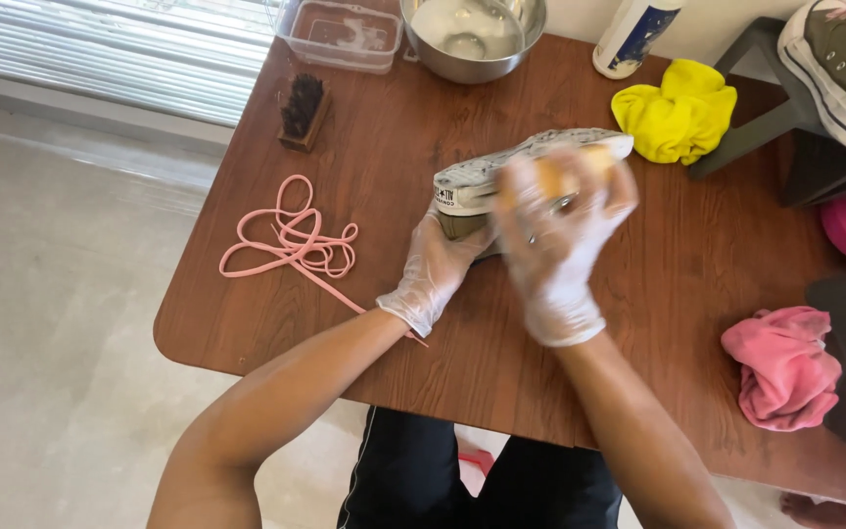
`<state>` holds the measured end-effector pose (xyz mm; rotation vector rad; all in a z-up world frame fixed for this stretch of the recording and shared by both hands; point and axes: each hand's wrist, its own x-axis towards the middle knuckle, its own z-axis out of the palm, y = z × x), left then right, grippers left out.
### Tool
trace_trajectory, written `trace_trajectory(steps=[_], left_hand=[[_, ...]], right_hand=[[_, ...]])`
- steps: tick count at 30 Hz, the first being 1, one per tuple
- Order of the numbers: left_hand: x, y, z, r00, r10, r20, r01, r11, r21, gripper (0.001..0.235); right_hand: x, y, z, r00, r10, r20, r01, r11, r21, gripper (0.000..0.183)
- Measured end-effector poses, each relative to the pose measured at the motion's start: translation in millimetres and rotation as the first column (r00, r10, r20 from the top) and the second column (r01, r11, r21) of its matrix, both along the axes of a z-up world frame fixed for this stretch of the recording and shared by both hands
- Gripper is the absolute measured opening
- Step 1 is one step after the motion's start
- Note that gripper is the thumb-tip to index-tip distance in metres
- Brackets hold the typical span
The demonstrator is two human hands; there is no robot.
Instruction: The person scrubs the sole and sides of a green sneaker using a brush and a cleaning solution. They repeatedly dip the brush into a metal bowl of soapy water to reapply the solution while cleaning the shoe on a wooden table.
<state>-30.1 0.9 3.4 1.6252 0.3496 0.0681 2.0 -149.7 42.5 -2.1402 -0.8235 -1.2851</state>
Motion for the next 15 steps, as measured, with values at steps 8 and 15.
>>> trace_trajectory(steps=[8, 15], left_hand=[[-4.6, 0.9, 23.4, 0.999, 0.018, -0.027, -0.017, 0.999, 0.034, 0.039], [-6.7, -2.9, 33.4, 0.998, -0.001, 0.061, 0.003, 0.999, -0.041, 0.085]], right_hand=[[2.4, 2.2, -3.5, 0.994, 0.109, -0.013, -0.109, 0.993, -0.045, 0.037], [-18.9, 23.6, 8.8, 0.998, 0.046, -0.044, -0.045, 0.999, 0.027, 0.046]])
